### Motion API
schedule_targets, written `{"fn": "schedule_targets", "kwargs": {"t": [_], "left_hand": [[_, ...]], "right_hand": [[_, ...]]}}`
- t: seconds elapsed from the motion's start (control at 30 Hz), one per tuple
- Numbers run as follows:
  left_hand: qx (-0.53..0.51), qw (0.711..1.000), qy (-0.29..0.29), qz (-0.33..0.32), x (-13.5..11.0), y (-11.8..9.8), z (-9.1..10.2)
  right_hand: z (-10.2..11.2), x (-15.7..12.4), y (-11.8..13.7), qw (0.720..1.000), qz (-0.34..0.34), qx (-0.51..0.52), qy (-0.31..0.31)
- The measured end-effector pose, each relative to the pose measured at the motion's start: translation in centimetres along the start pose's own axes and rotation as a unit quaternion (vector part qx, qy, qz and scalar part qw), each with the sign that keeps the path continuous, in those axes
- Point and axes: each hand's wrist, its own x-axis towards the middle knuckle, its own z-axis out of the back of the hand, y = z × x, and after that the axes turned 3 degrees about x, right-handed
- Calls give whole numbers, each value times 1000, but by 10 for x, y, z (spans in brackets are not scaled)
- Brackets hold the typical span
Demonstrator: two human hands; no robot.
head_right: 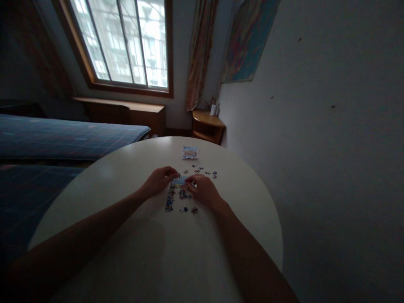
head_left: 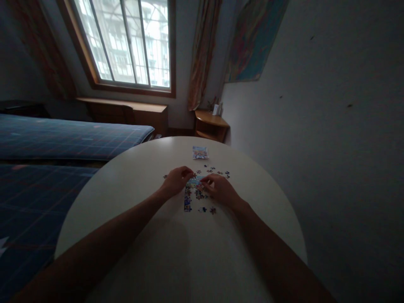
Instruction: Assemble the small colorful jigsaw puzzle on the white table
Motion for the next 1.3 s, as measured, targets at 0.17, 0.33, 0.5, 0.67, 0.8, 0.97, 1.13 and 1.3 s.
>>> {"fn": "schedule_targets", "kwargs": {"t": [0.17,0.33,0.5,0.67,0.8,0.97,1.13,1.3], "left_hand": [[-70,997,-16,6,-29,-13,-2],[-104,994,-11,2,-37,-16,-1],[-113,994,3,-8,-38,-14,0],[-90,995,22,-30,-38,-12,3],[-46,996,30,-65,-38,-6,13],[47,984,39,-169,-39,11,22],[80,971,71,-214,-42,18,20],[80,965,93,-231,-42,16,20]], "right_hand": [[0,1,12,999,-12,42,-24],[-1,0,18,995,-15,92,-23],[-2,0,20,992,-25,119,-13],[-2,-1,21,991,-32,130,-1],[-1,-2,19,994,-26,103,6],[-6,-3,14,997,51,-2,57],[-13,-5,11,994,69,-47,65],[-19,-6,9,995,67,-56,48]]}}
